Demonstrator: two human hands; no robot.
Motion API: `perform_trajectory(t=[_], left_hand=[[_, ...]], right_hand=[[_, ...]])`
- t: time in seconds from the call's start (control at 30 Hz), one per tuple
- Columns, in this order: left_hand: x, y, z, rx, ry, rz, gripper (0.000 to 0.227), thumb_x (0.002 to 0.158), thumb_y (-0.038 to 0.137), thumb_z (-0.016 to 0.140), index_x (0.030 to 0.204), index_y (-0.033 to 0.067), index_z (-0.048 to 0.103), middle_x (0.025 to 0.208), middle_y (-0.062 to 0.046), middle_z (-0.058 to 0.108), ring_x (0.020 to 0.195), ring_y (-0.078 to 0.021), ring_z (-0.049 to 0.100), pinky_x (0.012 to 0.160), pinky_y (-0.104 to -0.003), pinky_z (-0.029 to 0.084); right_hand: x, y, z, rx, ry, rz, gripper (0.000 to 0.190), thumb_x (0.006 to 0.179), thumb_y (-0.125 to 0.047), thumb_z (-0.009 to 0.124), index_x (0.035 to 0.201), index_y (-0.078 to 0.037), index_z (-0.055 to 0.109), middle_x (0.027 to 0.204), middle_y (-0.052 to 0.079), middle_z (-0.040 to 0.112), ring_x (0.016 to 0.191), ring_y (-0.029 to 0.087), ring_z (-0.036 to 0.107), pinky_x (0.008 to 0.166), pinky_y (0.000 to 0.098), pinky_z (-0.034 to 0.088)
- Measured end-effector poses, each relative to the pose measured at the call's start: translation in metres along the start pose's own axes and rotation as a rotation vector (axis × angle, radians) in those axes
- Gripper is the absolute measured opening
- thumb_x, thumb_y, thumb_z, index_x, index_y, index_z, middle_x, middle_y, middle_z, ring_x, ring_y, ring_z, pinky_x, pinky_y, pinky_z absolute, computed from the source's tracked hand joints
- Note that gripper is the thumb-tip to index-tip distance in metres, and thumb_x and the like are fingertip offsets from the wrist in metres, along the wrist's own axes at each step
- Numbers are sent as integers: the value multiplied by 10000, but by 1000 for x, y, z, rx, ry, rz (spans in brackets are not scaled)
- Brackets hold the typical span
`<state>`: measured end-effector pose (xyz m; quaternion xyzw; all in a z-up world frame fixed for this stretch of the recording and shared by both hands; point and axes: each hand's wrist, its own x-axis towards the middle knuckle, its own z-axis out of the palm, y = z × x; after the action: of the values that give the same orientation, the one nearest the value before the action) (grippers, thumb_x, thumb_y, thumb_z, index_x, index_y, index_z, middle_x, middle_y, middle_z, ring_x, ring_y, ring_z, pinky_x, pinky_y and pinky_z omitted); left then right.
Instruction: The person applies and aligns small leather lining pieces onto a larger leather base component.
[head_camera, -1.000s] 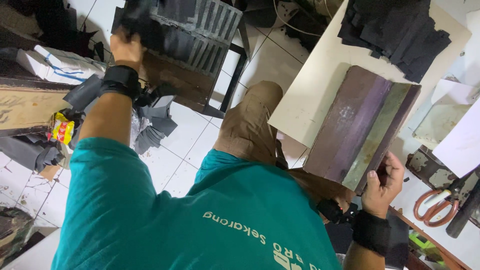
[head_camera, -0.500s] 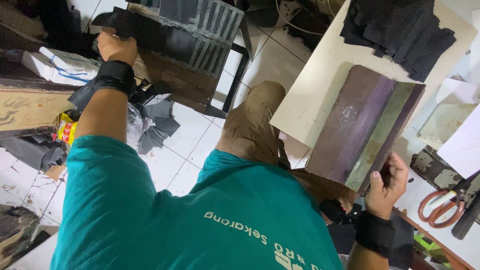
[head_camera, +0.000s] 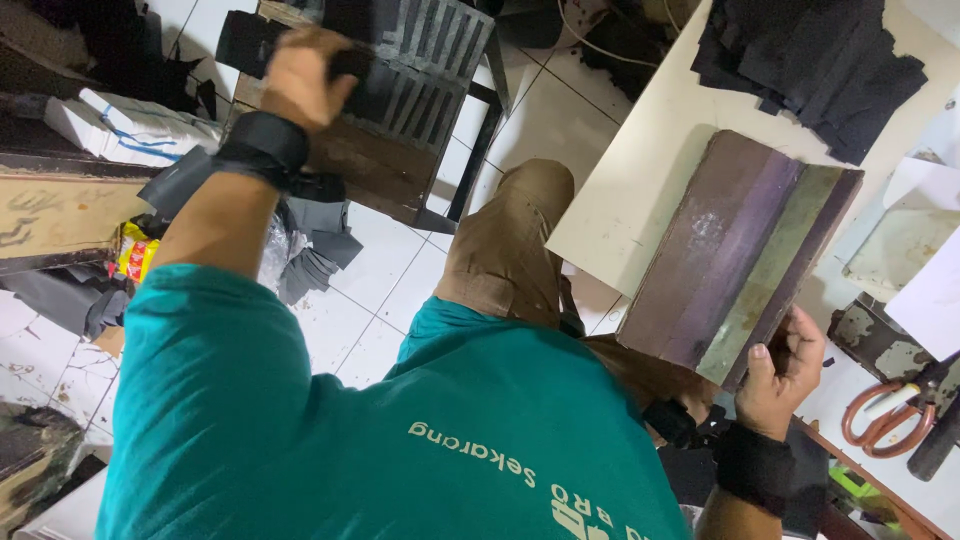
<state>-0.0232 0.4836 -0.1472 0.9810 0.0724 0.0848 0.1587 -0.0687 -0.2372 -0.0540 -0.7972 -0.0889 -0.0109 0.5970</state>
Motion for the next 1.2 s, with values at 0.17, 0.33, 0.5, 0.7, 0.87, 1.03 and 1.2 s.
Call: perform_trajectory(t=[0.17, 0.33, 0.5, 0.7, 0.87, 1.03, 1.2], left_hand=[[23, 41, 19, 97, -99, 269, 600, 793, 164, 897, 1348, 106, 674, 1384, -187, 600, 1294, -411, 536, 1077, -507, 487], [45, 27, 58, 283, -179, 261, 719, 721, 221, 942, 1375, 131, 658, 1363, -185, 565, 1247, -410, 497, 1000, -541, 497], [56, 23, 64, 369, -258, 239, 719, 692, 298, 972, 1323, 137, 666, 1335, -179, 561, 1233, -417, 493, 998, -560, 488], [59, 27, 51, 361, -339, 261, 604, 680, 348, 989, 1161, 116, 708, 1253, -120, 629, 1253, -377, 519, 1066, -565, 472], [60, 26, 49, 281, -282, 294, 688, 630, 330, 993, 1214, 113, 702, 1226, -155, 640, 1189, -410, 520, 988, -585, 461], [61, 36, 39, 313, -327, 257, 658, 629, 344, 994, 1168, 104, 702, 1232, -145, 642, 1226, -390, 520, 1054, -578, 438], [55, 36, 32, 346, -392, 208, 521, 738, 371, 961, 1101, 95, 707, 1188, -156, 670, 1244, -392, 534, 1051, -581, 458]], right_hand=[[-1, 6, -4, -11, -4, -13, 516, 1095, -180, 627, 1525, 31, 436, 1407, 109, 581, 1304, 165, 564, 1161, 302, 432], [1, -1, 1, 26, -5, -6, 539, 1086, -211, 648, 1517, 30, 431, 1413, 117, 583, 1316, 174, 568, 1179, 312, 434], [1, -1, 1, 25, -10, -6, 560, 1091, -240, 657, 1523, 36, 431, 1417, 119, 581, 1317, 175, 565, 1173, 310, 432], [1, 0, 1, 22, 4, -1, 570, 1085, -246, 662, 1523, 41, 436, 1406, 116, 584, 1315, 175, 567, 1179, 315, 435], [0, 3, 0, 50, 5, -8, 550, 1090, -231, 658, 1520, 37, 443, 1413, 109, 579, 1312, 166, 564, 1180, 312, 434], [0, 4, 0, 39, 14, 2, 538, 1086, -214, 652, 1515, 35, 442, 1405, 111, 587, 1303, 168, 568, 1173, 310, 434], [0, 1, 1, 37, 11, 3, 532, 1080, -194, 644, 1516, 34, 441, 1399, 113, 591, 1293, 167, 570, 1153, 304, 435]])
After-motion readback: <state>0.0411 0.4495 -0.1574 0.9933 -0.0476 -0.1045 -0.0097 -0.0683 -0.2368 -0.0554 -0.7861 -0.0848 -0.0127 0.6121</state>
